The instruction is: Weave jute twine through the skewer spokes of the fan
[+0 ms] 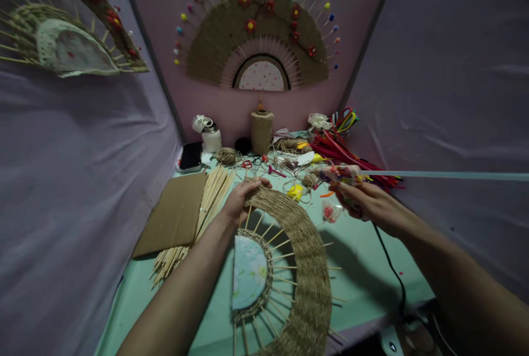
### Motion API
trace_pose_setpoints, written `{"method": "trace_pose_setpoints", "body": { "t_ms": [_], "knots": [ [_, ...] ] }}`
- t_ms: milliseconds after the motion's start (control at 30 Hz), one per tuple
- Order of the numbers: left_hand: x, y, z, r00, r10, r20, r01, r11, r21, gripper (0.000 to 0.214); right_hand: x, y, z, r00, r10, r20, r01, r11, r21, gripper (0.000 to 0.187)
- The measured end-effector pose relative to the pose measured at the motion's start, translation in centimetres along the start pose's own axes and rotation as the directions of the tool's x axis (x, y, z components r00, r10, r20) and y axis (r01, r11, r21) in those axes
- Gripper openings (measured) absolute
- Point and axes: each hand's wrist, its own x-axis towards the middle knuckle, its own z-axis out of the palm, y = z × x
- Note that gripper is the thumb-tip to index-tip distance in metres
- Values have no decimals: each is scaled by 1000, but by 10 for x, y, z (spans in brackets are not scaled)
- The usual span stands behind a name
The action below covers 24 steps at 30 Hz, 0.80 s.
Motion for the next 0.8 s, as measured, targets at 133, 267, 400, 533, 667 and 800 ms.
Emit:
{"method": "trace_pose_setpoints", "body": {
  "t_ms": [133,267,400,533,667,800],
  "knots": [
    [0,1,2,1000,-7,-24,7,1000,0,19,-16,42,-39,991,48,-128,-80,964,-255,36],
    [0,1,3,1000,-12,-21,12,1000,0,18,-35,95,-54,948,139,-288,-268,836,-478,20],
    [-1,2,4,999,-15,-39,15,1000,8,19,-44,133,-57,970,145,-193,-232,781,-580,15],
    [-1,3,4,999,-22,-42,23,999,23,20,-39,126,-63,975,66,-214,-204,660,-723,25],
    [0,2,2,999,-20,-36,21,999,26,20,-26,66,-40,972,-188,-141,51,756,-652,36],
    [1,1,-2,1000,-15,-20,15,999,35,23,1,1,16,941,-338,4,324,898,-297,26]
  ]
}}
